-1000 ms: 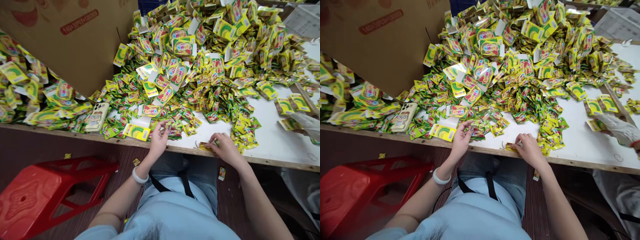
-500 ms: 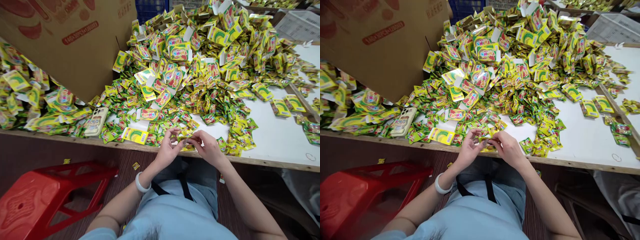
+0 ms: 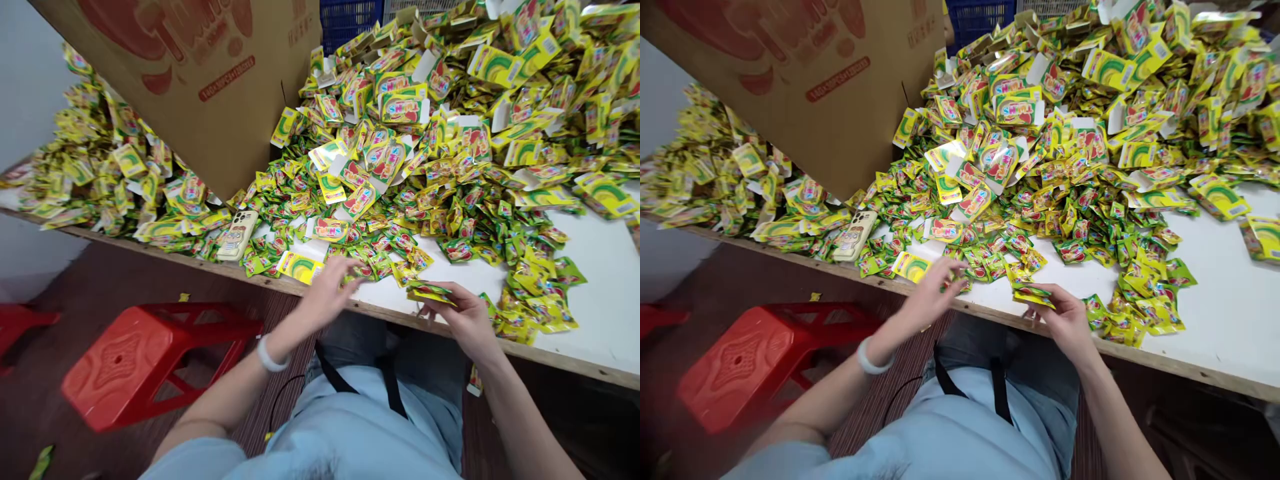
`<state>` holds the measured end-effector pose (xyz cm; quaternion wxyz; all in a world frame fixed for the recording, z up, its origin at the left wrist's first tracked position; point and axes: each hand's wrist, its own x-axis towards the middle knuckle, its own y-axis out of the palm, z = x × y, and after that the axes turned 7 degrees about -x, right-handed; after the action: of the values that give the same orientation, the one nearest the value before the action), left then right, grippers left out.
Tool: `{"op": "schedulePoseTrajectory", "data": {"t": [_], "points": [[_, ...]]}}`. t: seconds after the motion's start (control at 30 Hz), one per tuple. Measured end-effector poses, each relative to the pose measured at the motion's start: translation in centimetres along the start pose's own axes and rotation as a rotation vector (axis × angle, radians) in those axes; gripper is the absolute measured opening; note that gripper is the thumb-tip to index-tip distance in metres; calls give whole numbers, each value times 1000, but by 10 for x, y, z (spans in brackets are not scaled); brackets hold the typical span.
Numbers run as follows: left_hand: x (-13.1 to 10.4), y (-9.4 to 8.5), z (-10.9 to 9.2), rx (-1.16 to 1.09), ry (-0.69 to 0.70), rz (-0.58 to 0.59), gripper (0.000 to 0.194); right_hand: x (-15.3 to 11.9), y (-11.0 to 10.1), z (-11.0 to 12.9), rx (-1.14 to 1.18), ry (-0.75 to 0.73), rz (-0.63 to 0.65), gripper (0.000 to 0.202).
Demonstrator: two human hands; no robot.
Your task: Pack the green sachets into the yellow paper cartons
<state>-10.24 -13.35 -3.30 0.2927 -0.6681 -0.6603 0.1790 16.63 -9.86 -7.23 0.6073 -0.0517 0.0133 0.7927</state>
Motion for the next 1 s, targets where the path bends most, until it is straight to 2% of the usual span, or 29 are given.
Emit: {"op": "schedulePoseTrajectory", "data": {"t": [0.03,0.1,0.17,0.2,0.33,0.43,0.53,0.7,0.87,0.93,1.0], "points": [[1,-21,7,169,-108,-8,36,1,-7,-1,-25,-7,-30,27],[3,-56,20,521,-443,-54,55,3,-16,-2,-72,-6,-69,28],[7,-71,28,753,-684,-50,74,4,-16,-3,-99,-1,-78,29],[9,-72,30,804,-735,-23,80,5,-14,-3,-102,0,-73,29],[26,-43,29,769,-649,84,83,5,-1,-6,-99,-2,-63,28],[41,-23,25,748,-559,64,82,2,-4,-8,-79,-5,-115,29],[50,-18,25,728,-556,17,79,-2,-13,-9,-37,24,-163,33],[57,-28,34,719,-633,-62,77,-4,-18,-9,44,88,-166,36],[56,-51,44,676,-683,34,80,-2,-20,-13,95,82,-140,35],[53,-60,50,667,-668,-5,71,-3,-23,-17,117,74,-135,32],[49,-65,54,568,-624,-109,54,-4,-25,-19,131,55,-133,29]]}}
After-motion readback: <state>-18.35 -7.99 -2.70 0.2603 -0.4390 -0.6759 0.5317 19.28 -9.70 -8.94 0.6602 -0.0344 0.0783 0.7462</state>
